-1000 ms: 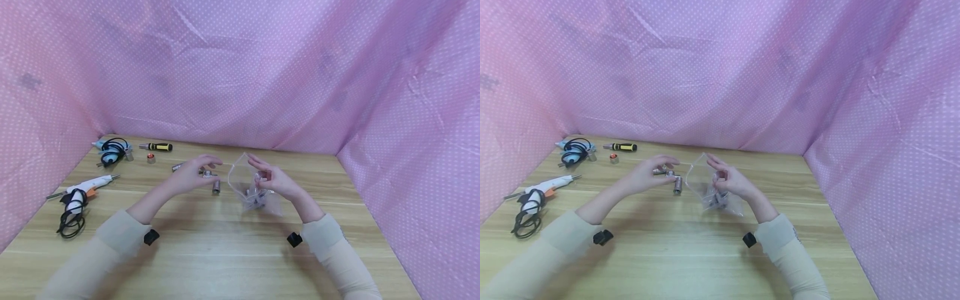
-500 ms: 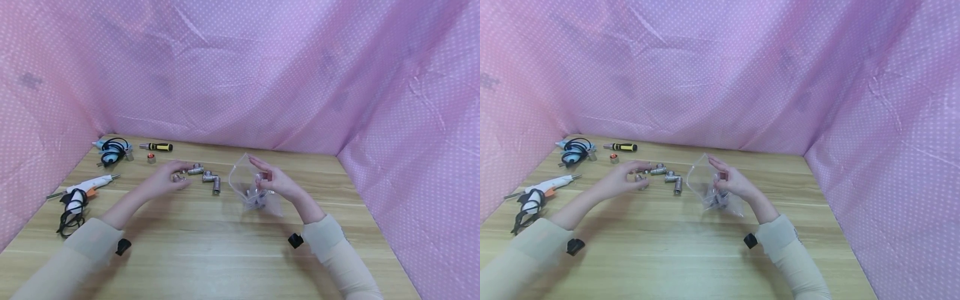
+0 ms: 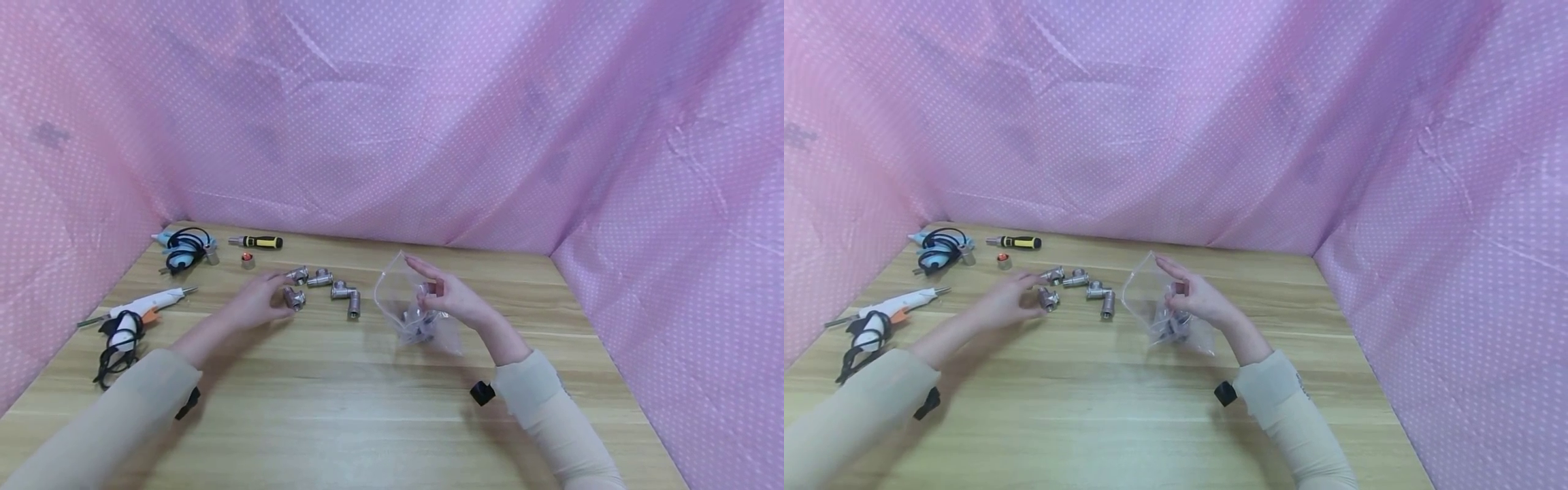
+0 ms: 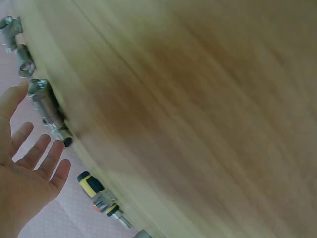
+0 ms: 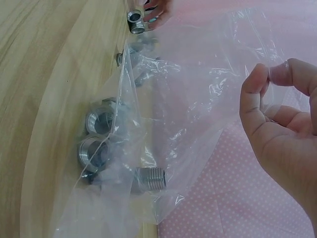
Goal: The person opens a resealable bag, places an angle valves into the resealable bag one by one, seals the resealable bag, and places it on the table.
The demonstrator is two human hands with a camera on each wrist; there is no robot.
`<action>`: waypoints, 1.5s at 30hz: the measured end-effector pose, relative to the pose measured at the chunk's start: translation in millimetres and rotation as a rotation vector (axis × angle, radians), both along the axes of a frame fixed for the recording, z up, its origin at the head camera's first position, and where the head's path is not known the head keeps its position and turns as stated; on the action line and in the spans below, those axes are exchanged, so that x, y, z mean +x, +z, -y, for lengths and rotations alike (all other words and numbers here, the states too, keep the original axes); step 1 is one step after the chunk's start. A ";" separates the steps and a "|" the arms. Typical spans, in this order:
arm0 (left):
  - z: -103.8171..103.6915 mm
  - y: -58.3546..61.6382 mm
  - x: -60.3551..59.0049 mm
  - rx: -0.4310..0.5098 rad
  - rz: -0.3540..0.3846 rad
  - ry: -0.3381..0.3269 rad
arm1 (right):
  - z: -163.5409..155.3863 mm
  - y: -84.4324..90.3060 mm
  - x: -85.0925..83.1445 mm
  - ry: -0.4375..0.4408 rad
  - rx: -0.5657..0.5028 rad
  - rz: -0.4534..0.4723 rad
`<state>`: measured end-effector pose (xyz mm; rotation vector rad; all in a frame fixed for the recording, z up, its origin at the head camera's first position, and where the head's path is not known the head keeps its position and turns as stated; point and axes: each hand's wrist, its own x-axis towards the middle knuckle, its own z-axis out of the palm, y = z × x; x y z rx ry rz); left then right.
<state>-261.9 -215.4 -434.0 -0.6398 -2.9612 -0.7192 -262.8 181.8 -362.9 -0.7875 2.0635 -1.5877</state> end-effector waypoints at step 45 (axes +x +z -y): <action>-36.8 50.5 7.4 0.282 -0.006 -0.004 | 0.9 -0.8 2.2 0.025 -0.079 0.062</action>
